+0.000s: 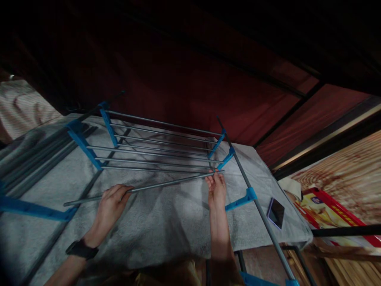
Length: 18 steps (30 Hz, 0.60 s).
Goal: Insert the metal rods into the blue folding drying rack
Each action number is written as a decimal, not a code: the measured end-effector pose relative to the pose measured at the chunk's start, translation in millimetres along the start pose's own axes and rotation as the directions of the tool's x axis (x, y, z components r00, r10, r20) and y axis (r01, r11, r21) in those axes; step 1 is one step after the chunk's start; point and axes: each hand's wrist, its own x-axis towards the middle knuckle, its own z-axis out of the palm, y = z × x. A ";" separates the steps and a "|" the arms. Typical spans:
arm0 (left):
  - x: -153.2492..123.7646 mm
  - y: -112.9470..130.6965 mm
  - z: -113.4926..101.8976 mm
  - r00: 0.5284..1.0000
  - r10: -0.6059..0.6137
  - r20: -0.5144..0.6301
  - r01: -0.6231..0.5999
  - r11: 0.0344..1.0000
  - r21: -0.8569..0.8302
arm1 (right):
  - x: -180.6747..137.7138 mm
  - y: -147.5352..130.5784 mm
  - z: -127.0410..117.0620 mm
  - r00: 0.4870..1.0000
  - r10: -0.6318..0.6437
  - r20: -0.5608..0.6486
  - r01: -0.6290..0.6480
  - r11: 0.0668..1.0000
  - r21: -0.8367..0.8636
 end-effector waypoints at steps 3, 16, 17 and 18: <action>-0.8 -5.3 3.0 1.000 0.020 -0.006 -0.020 1.000 0.016 | 4.5 3.8 -6.0 0.998 -0.024 -0.051 0.025 1.000 0.018; -0.3 6.0 -7.2 0.997 0.073 0.030 -0.077 0.983 0.169 | 11.5 13.7 -22.8 1.000 0.018 -0.006 -0.018 1.000 0.018; 0.0 7.5 -7.9 0.996 0.080 0.037 -0.085 0.980 0.178 | 11.7 13.6 -23.1 1.000 0.023 -0.007 -0.023 1.000 0.017; 0.2 8.7 -8.3 0.995 0.087 0.040 -0.092 0.979 0.182 | 12.0 13.6 -23.5 1.000 0.024 -0.010 -0.024 1.000 0.017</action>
